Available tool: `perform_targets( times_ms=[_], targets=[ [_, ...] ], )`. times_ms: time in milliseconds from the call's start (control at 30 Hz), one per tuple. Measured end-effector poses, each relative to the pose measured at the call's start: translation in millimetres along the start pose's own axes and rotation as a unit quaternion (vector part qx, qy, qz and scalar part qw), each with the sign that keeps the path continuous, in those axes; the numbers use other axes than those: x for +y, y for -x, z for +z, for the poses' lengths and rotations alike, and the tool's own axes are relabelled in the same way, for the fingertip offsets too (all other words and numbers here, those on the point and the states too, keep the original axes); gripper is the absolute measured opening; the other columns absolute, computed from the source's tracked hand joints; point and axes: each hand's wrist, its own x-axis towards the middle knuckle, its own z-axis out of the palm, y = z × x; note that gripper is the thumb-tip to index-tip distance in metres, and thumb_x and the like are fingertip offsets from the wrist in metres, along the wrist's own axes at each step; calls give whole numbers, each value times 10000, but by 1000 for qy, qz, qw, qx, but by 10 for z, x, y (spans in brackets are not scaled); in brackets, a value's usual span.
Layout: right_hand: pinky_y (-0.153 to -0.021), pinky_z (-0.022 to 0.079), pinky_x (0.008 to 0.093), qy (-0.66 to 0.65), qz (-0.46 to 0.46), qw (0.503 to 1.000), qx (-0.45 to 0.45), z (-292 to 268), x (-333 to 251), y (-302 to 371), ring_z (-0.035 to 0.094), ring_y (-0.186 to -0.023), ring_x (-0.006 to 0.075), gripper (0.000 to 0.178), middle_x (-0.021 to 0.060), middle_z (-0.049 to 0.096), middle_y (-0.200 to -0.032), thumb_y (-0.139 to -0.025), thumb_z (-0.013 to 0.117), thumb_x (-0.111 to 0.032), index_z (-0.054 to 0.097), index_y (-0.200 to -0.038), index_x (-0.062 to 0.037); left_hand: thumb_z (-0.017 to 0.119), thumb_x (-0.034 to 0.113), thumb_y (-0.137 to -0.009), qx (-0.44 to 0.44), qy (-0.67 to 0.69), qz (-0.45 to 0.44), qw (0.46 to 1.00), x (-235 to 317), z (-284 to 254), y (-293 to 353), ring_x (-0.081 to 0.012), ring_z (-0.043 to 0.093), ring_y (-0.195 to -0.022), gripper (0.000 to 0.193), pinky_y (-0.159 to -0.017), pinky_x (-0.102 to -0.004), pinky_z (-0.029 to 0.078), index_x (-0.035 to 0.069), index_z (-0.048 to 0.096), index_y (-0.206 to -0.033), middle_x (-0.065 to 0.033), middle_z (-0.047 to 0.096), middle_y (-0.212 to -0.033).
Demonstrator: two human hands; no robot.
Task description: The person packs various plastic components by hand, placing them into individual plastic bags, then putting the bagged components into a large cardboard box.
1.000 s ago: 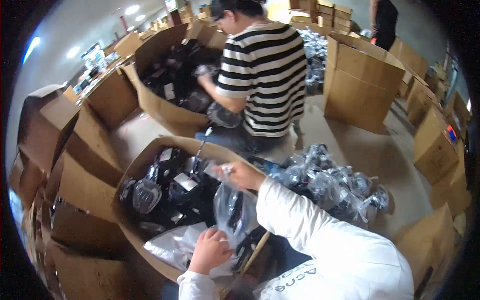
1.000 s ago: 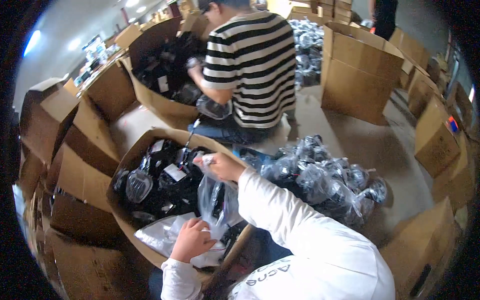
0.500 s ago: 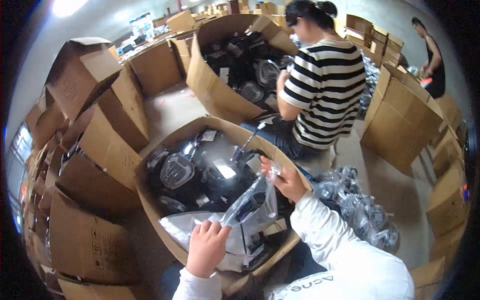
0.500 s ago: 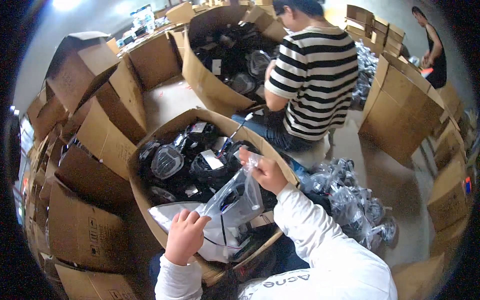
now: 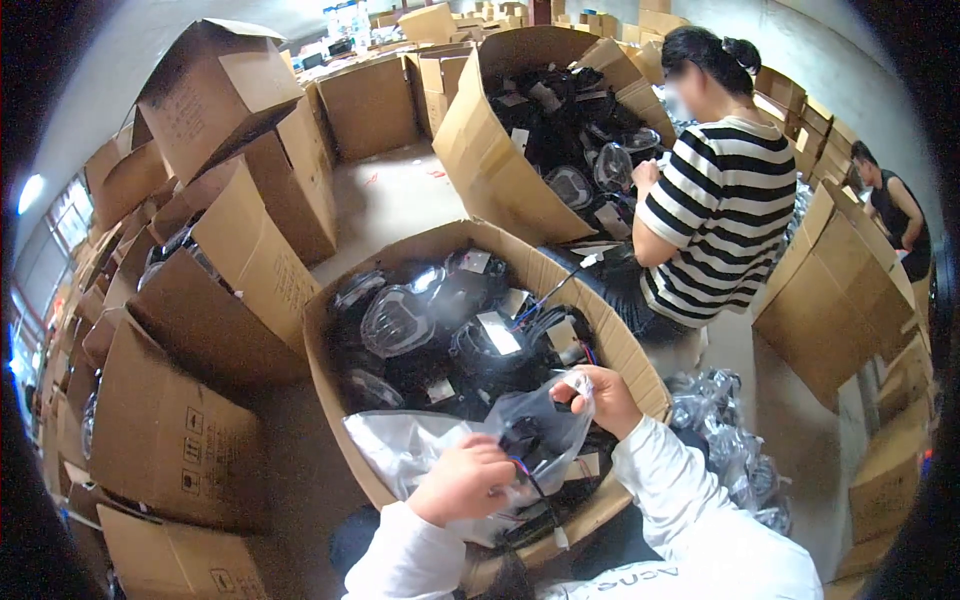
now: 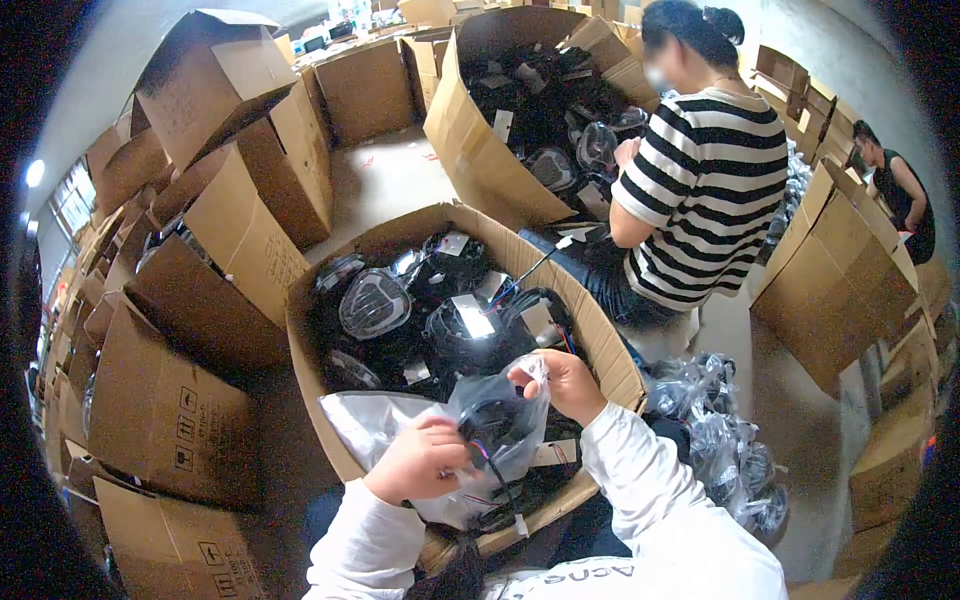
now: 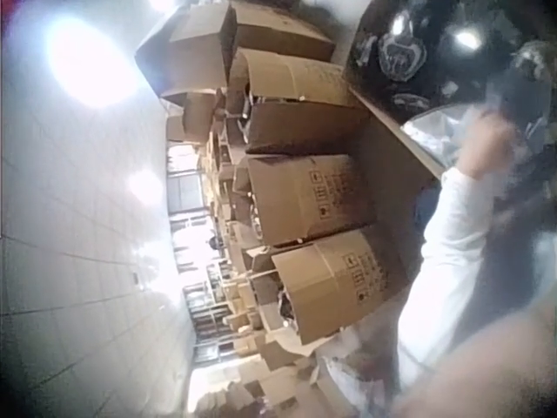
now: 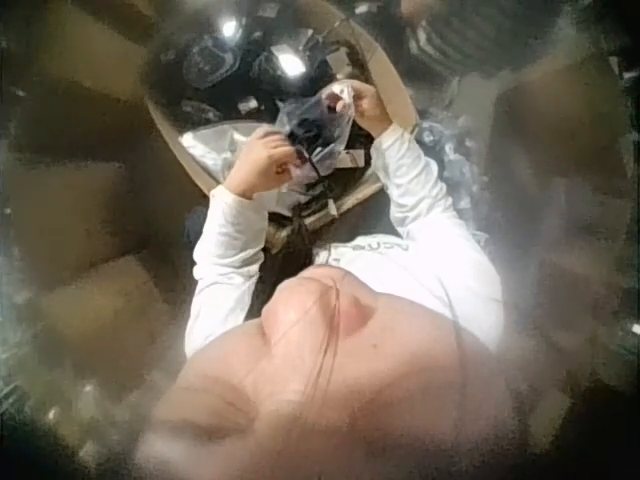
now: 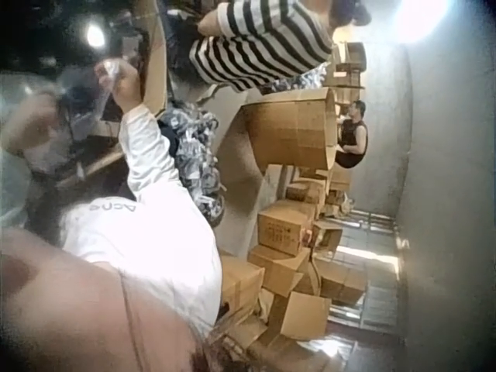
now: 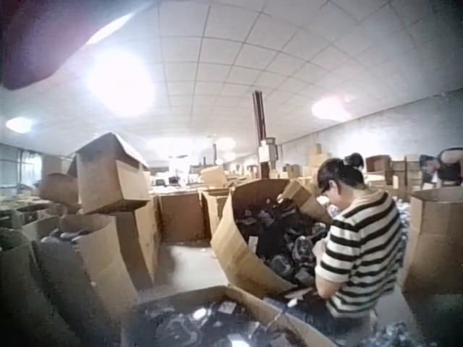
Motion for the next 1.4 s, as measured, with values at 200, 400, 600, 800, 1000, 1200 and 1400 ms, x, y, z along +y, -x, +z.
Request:
perform_targets(
  times_ms=[200,400,600,800,1000,1200,1400],
  targets=[
    [-794,525,249,8,-7,1000,19,-174,81,-31,667,-842,119,318,19,693,-904,-868,834,-300,716,-969,-22,716,112,-771,-82,86,-203,972,113,-389,180,-404,660,-880,384,-802,-480,533,62,590,-1130,-188,677,-910],
    [-772,536,276,-106,17,993,45,-211,211,-7,669,-808,116,331,22,709,-850,-912,789,-378,700,-905,-59,674,-67,-629,202,-122,-135,962,-15,-614,373,-317,608,-786,323,-703,-422,499,86,664,-914,-93,626,-823],
    [-920,526,330,-110,67,987,-91,65,-207,50,686,-1000,199,691,94,733,-1013,-740,830,-603,740,-1052,6,796,68,-826,439,-30,-280,853,-9,-298,359,-191,593,-752,168,-695,-336,478,62,629,-809,-50,594,-714],
    [-948,471,314,-106,141,966,-191,252,-371,152,602,-1066,157,575,51,649,-1063,-767,883,-433,716,-1102,4,762,189,-899,377,412,-307,771,145,58,143,-194,690,-927,189,-850,-341,513,13,708,-936,-109,743,-906],
    [-916,507,355,38,63,928,-365,613,-234,265,641,-1018,184,356,96,715,-1059,-819,799,-143,674,-1110,18,716,29,-693,168,-94,-40,981,359,302,-148,-350,658,-1028,266,-927,-466,505,40,690,-958,-118,713,-1013],
    [-661,497,467,388,-65,919,-10,304,-315,50,639,-756,366,169,143,633,-803,-772,702,-197,651,-734,-40,655,-7,-836,155,-37,-154,975,320,221,-174,-347,661,-1060,26,-918,-448,528,15,669,-839,-151,727,-1013],
    [-712,540,491,438,41,890,123,-154,146,-96,690,-818,359,256,142,676,-833,-790,684,-299,667,-712,-56,712,99,-682,-33,144,41,988,726,370,-513,-272,648,-887,170,-846,-458,518,49,574,-597,-63,647,-696]
  ],
)
